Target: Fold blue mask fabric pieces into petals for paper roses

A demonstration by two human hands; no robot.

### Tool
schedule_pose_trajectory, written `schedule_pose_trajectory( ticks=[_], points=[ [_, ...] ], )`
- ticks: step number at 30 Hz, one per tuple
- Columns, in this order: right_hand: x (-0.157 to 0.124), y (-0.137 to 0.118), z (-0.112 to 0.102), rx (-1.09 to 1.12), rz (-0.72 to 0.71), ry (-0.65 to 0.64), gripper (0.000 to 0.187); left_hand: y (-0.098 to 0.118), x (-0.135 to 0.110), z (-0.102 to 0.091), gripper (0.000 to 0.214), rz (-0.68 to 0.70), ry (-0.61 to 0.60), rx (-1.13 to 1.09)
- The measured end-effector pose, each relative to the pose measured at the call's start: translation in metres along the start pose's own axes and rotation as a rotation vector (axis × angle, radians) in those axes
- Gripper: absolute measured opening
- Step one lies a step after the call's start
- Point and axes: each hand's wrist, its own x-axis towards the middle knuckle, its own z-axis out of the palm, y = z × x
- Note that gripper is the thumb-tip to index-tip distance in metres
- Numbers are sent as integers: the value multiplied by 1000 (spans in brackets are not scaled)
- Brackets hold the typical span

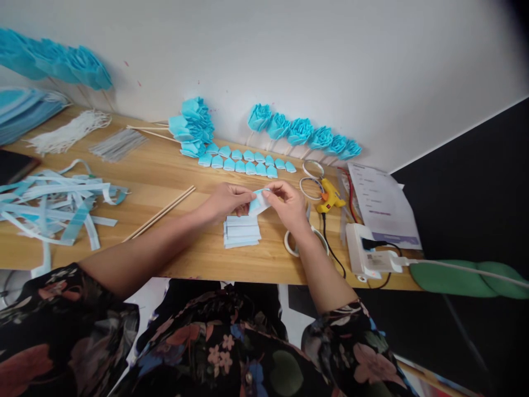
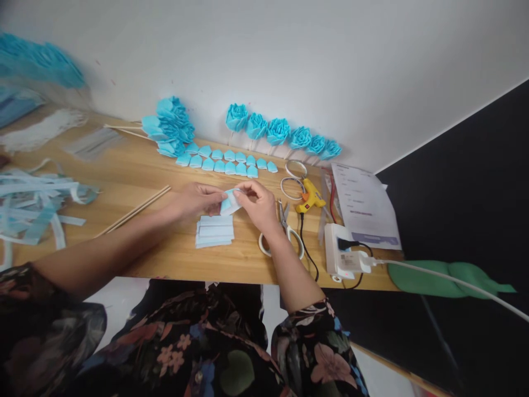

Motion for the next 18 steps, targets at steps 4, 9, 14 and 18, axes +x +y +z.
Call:
schedule_pose_trajectory(
  ticks=[4,9,14,18],
  points=[
    [0,-5,-3,-146,-211,-17,3,-2,3,-1,22,-70,-18,-162],
    [1,-5,-7,-217,-346,-46,15,-4,6,-4,24,-75,-38,-206],
    [2,-3,-8,-256,-393,-48,19,-9,8,-8,23,-13,-132,-219],
    [2,-2,-7,-274,-391,-48,18,-10,8,-9,22,-4,-122,-208]
  ],
)
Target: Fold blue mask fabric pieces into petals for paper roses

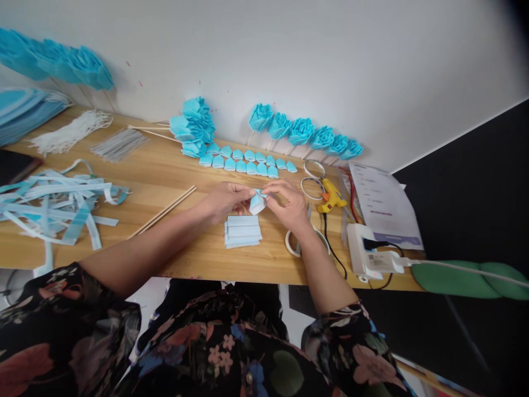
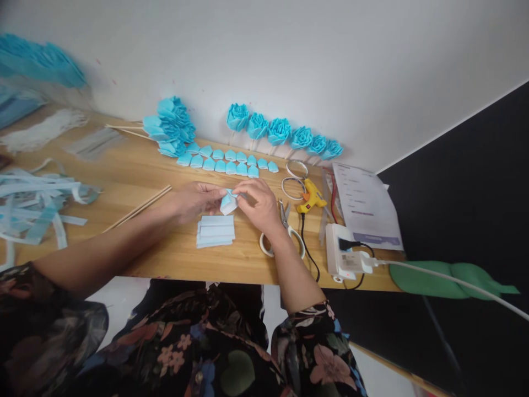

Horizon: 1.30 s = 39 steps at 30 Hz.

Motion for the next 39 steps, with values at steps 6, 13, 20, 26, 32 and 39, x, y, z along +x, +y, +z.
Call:
schedule_pose_trajectory(
  ticks=[6,13,20,26,32,39],
  points=[
    [0,-2,0,18,27,-46,15,5,-1,5,15,-11,148,34],
    [-3,-4,-3,403,452,-92,37,11,-5,10,11,89,241,225],
    [-3,-5,3,481,603,-253,42,8,-5,6,18,194,182,343],
    [-4,-6,7,449,629,-254,37,6,-4,4,20,225,163,378],
    [-3,-5,8,447,624,-139,29,10,-7,11,18,164,218,331],
    [-2,-1,4,390,595,-96,27,12,-8,13,10,87,213,347]
  ],
)
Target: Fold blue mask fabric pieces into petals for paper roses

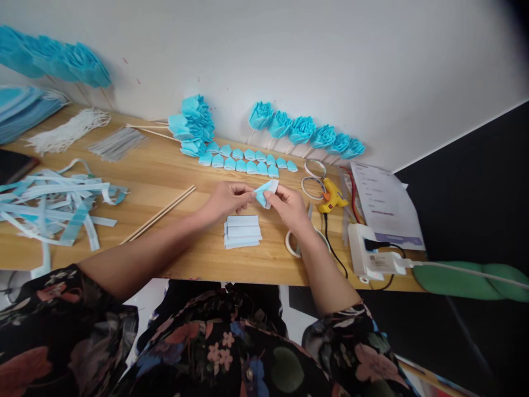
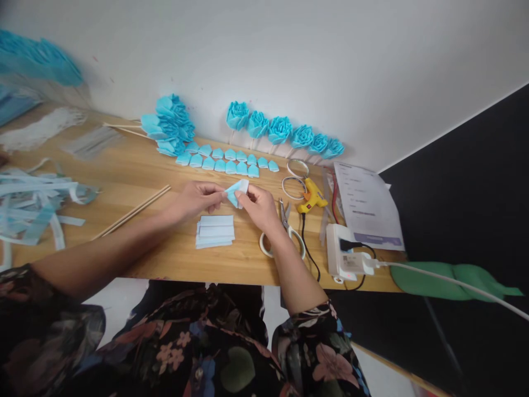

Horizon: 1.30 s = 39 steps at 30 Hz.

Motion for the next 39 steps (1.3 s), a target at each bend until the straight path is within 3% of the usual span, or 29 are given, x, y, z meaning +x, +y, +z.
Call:
schedule_pose_trajectory(
  ticks=[6,12,25,31,39],
  points=[
    [0,-3,-3,-108,-41,-14,27,-4,4,-4,28,58,-90,7],
    [0,-2,-3,-113,-38,-24,26,-6,5,-5,28,75,-118,19],
    [0,0,-3,36,-35,-23,49,-7,5,-2,24,77,2,27],
    [-1,-2,1,69,14,-53,39,-5,2,-2,23,59,-4,75],
    [0,1,1,51,-2,-33,31,0,2,-3,31,70,-18,-18]
  ],
)
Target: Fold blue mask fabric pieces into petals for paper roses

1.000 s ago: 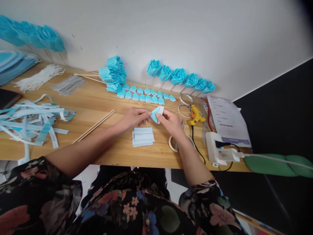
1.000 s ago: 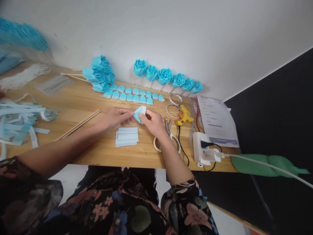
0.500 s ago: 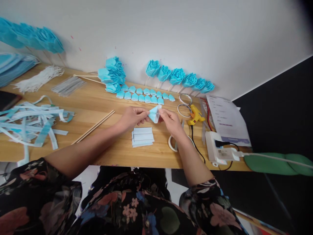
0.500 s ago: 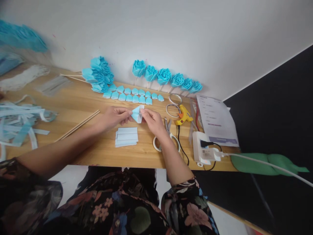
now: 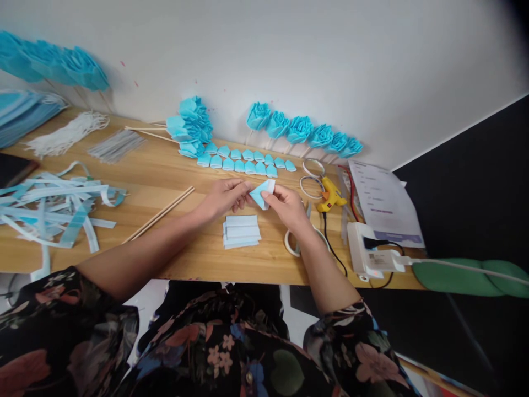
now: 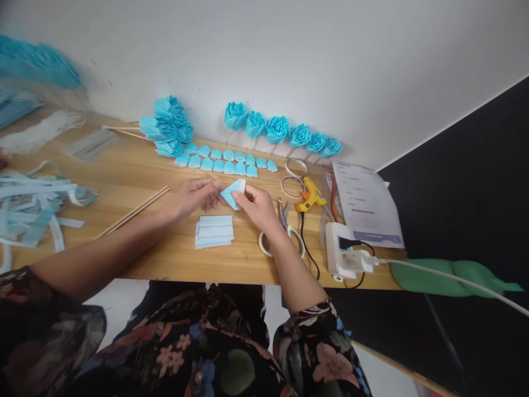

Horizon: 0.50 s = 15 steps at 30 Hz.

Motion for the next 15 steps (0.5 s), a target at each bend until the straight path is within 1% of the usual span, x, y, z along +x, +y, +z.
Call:
schedule_pose_trajectory(
  ticks=[4,8,12,15],
  points=[
    [-1,-4,1,-6,3,-10,30,-4,3,-2,24,4,-49,-25],
    [-1,-5,1,-30,9,-13,30,-7,4,-3,17,-2,-63,-23],
    [-1,-5,-1,-82,-9,10,35,-3,3,-3,20,-26,-57,8],
    [-2,-6,-2,-122,-15,-8,36,-1,2,-3,26,-34,-64,61]
  ],
)
